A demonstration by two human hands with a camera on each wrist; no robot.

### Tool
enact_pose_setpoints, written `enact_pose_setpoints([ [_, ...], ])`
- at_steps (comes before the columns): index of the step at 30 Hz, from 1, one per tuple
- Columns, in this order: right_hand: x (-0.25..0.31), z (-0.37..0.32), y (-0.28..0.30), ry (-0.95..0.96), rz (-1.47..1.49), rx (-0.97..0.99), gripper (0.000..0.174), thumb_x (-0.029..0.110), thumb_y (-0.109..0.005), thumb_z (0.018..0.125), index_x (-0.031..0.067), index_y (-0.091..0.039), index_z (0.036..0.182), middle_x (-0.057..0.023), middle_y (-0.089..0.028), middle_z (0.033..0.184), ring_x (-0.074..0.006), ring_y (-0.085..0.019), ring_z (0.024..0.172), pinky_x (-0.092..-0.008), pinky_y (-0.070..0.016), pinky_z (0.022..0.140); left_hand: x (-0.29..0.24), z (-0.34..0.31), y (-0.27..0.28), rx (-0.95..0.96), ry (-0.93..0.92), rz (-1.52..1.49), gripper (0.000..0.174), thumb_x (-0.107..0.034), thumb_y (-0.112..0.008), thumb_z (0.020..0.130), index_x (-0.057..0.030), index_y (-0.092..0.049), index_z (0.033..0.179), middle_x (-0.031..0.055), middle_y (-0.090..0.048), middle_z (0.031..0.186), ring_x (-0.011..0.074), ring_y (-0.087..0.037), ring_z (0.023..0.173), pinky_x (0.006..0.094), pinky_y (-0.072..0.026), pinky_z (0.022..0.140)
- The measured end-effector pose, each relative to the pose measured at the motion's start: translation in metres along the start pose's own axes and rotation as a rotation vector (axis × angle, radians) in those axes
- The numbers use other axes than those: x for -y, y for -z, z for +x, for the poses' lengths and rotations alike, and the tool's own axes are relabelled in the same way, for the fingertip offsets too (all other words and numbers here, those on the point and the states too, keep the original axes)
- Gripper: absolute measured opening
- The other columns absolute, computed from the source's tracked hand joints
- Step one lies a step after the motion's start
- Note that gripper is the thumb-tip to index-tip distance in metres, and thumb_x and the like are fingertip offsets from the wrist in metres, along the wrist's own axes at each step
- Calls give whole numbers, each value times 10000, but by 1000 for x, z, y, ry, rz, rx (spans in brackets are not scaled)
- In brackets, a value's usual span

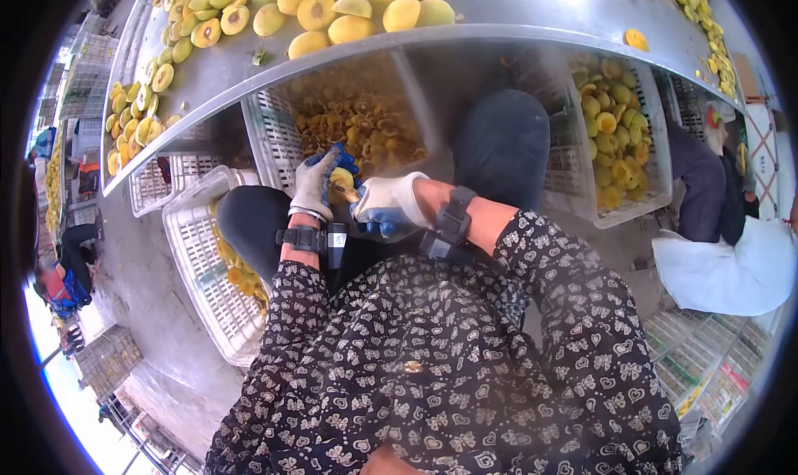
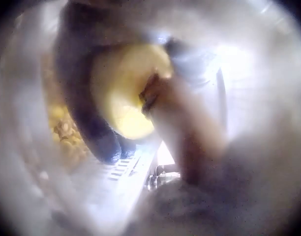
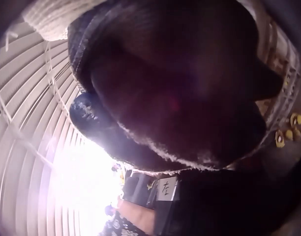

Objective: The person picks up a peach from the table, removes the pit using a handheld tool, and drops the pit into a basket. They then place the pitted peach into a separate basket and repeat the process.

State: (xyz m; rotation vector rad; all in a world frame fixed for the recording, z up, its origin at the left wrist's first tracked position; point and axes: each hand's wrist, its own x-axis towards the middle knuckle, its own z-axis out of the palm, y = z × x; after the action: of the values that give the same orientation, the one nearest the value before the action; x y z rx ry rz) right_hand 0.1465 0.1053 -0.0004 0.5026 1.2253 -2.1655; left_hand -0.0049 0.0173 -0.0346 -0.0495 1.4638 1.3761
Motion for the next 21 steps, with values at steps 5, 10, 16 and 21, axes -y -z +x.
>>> enact_pose_setpoints([
  [5, -13, 0, 7, 301, 81, 203, 34, 30, -569, 811, 43, -570, 842, 17, -531, 689, -51, -501, 571, -203, -383, 456, 6, 7, 10, 108, 65, -237, 277, -292, -590, 876, -36, -598, 982, 98, -637, 814, 258, -617, 692, 391, -532, 629],
  [10, -3, -7, -13, 8, 1006, 421, 129, 164, -465, 927, 54, -533, 921, 8, -542, 706, -60, -493, 499, -182, -401, 388, -7, -26, -9, 76, -115, -399, 279, -309, -597, 871, -35, -597, 924, 86, -621, 767, 245, -597, 647, 380, -520, 607],
  [16, 18, -15, -38, -57, 156, -253, 143, 190, -531, 877, 64, -561, 816, -5, -520, 619, -93, -470, 449, -224, -375, 393, -6, -12, 2, 108, -43, -59, 201, -190, -626, 848, -3, -600, 917, 115, -631, 777, 240, -619, 651, 379, -532, 586],
  [21, 17, -8, -25, -118, 271, -227, 139, 180, -529, 890, 82, -553, 794, 19, -520, 608, -79, -464, 442, -214, -367, 375, 8, 10, 3, 19, -18, -118, 168, -149, -606, 853, -11, -609, 949, 121, -643, 799, 255, -627, 653, 393, -536, 583],
])
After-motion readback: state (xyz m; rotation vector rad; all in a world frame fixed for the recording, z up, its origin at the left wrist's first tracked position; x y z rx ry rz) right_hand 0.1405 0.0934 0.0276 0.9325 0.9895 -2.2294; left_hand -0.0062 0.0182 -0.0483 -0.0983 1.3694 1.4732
